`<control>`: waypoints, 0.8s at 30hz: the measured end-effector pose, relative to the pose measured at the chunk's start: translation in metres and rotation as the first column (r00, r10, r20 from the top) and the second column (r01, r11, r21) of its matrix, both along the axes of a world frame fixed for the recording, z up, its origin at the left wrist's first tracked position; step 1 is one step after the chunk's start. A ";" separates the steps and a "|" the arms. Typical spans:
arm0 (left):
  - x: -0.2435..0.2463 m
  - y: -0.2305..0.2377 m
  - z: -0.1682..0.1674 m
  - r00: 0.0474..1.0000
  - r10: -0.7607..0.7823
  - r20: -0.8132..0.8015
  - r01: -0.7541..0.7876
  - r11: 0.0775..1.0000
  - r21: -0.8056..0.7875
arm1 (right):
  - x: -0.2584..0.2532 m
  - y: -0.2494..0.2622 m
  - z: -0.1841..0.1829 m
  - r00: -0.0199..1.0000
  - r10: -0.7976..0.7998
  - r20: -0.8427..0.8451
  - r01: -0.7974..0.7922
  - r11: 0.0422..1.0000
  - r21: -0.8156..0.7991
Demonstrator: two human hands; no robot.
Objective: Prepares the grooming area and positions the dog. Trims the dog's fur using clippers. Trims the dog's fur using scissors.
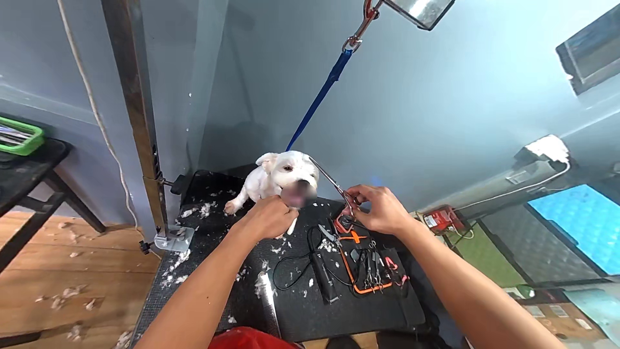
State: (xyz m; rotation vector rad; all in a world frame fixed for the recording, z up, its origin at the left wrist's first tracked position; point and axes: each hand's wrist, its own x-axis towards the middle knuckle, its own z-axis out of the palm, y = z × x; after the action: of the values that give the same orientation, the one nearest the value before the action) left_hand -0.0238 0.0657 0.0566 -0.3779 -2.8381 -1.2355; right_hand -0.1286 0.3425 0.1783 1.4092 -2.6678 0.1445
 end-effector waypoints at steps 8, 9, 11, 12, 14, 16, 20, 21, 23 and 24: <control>0.002 -0.003 0.002 0.978 0.056 0.202 -0.055 0.998 -0.012 | -0.002 -0.001 -0.007 0.973 -0.115 0.199 0.127 0.991 -0.048; -0.001 -0.004 0.002 0.973 0.055 0.225 -0.057 0.998 0.000 | -0.003 -0.002 -0.009 0.970 -0.133 0.206 0.144 0.989 -0.040; -0.004 -0.004 0.004 0.970 0.044 0.239 -0.047 0.999 0.007 | -0.005 -0.003 -0.011 0.963 -0.183 0.199 0.191 0.981 -0.026; -0.003 -0.003 0.004 0.970 0.037 0.241 -0.040 0.999 0.007 | -0.004 0.000 -0.013 0.959 -0.188 0.210 0.199 0.980 -0.031; -0.002 -0.004 0.003 0.973 0.036 0.227 -0.039 0.999 0.009 | -0.004 0.001 -0.017 0.961 -0.141 0.238 0.162 0.984 -0.068; 0.000 -0.007 0.002 0.975 0.048 0.217 -0.051 0.999 0.007 | -0.001 -0.004 -0.018 0.960 -0.115 0.255 0.139 0.987 -0.078; -0.001 -0.004 0.007 0.979 0.034 0.200 -0.038 0.999 0.015 | -0.001 -0.003 -0.017 0.942 -0.221 0.253 0.238 0.971 -0.038; -0.001 -0.004 0.007 0.980 0.031 0.198 -0.034 0.999 0.011 | -0.003 -0.002 -0.017 0.941 -0.214 0.260 0.234 0.971 -0.046; 0.001 -0.005 0.006 0.980 0.030 0.196 -0.033 0.999 0.008 | -0.002 -0.002 -0.018 0.943 -0.189 0.274 0.209 0.977 -0.045; 0.001 -0.005 0.005 0.981 0.032 0.194 -0.033 0.999 0.004 | 0.000 -0.004 -0.018 0.942 -0.187 0.277 0.205 0.978 -0.036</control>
State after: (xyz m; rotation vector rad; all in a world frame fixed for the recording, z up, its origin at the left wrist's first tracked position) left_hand -0.0231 0.0606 0.0616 -0.2208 -2.9849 -1.3463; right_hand -0.1287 0.3390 0.1607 1.1702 -2.9744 0.4312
